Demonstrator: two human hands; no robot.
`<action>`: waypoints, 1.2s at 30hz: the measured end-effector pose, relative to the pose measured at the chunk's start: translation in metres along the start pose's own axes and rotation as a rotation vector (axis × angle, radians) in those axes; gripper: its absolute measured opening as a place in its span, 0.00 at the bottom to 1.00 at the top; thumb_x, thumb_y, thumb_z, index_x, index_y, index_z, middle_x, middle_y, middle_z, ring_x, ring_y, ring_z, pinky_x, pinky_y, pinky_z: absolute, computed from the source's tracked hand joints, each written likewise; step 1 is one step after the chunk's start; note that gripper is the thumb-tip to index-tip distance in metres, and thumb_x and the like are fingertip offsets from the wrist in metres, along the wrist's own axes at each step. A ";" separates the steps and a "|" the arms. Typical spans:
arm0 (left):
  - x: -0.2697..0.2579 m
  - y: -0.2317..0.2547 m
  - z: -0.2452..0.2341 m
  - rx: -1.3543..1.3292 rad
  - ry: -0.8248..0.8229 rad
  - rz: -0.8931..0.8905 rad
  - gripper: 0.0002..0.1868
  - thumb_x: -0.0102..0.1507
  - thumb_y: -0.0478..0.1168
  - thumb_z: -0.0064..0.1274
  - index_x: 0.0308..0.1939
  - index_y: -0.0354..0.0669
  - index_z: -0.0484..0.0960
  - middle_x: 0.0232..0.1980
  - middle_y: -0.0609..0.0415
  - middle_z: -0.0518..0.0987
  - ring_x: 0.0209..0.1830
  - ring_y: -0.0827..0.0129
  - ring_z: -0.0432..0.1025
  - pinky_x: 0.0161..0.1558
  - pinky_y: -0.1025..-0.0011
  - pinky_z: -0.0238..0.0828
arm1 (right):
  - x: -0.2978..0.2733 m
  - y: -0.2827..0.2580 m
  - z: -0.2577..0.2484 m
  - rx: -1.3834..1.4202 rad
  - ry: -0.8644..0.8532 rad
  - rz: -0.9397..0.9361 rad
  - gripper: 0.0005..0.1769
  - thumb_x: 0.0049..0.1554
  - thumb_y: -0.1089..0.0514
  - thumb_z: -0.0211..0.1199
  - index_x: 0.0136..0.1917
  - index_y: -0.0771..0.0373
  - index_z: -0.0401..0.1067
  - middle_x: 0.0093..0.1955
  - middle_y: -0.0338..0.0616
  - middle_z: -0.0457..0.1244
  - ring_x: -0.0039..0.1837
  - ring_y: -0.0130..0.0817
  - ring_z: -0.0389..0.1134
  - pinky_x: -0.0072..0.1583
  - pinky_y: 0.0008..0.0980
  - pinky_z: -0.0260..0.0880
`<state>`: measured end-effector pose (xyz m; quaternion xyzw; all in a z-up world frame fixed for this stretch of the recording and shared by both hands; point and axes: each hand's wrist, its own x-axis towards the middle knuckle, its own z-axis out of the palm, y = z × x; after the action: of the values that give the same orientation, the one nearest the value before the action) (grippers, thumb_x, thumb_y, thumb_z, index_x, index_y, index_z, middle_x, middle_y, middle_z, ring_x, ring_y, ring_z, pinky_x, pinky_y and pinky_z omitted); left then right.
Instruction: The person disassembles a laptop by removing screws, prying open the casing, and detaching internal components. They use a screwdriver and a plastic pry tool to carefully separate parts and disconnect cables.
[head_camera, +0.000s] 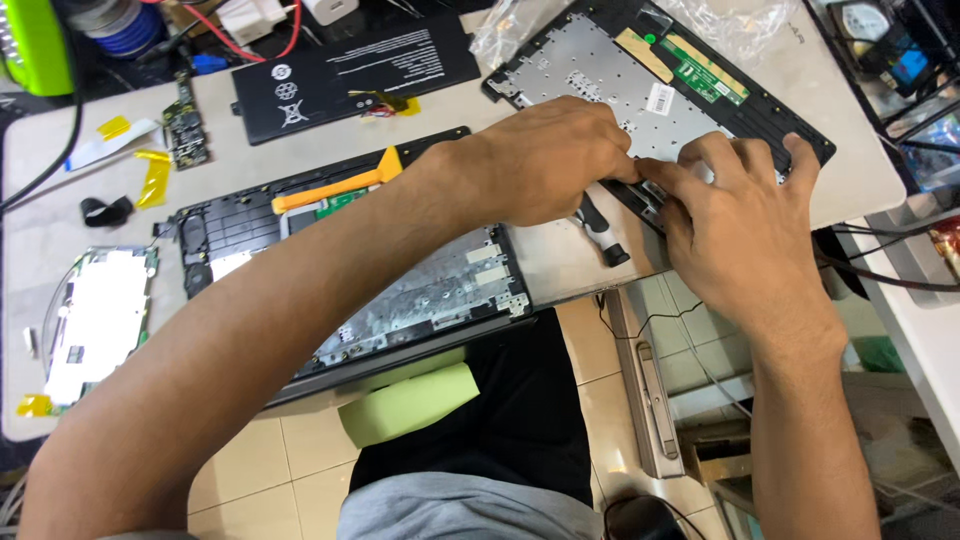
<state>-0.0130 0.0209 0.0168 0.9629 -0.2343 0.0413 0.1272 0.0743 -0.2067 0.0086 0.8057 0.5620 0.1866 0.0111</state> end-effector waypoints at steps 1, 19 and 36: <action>-0.001 0.003 -0.002 0.007 0.005 -0.006 0.25 0.54 0.20 0.44 0.49 0.45 0.84 0.34 0.54 0.77 0.44 0.51 0.69 0.49 0.55 0.67 | 0.000 0.000 -0.002 -0.002 0.007 -0.007 0.21 0.64 0.54 0.54 0.68 0.46 0.77 0.60 0.41 0.66 0.59 0.53 0.67 0.70 0.63 0.53; -0.130 0.075 -0.047 -0.262 0.196 -0.338 0.26 0.69 0.30 0.35 0.72 0.38 0.67 0.71 0.32 0.70 0.75 0.41 0.58 0.73 0.46 0.51 | 0.012 -0.056 -0.038 0.312 -0.037 -0.020 0.17 0.63 0.58 0.57 0.65 0.50 0.72 0.75 0.45 0.62 0.76 0.48 0.58 0.75 0.70 0.40; -0.275 0.152 -0.022 -0.256 0.811 -0.946 0.31 0.60 0.19 0.33 0.64 0.40 0.76 0.60 0.49 0.83 0.57 0.57 0.77 0.51 0.67 0.71 | 0.045 -0.166 -0.047 0.667 0.073 -0.456 0.13 0.63 0.58 0.60 0.61 0.57 0.75 0.61 0.39 0.69 0.70 0.44 0.63 0.76 0.58 0.45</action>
<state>-0.3279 0.0176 0.0340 0.8472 0.2800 0.3137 0.3245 -0.0768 -0.1141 0.0278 0.6127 0.7560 0.0153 -0.2298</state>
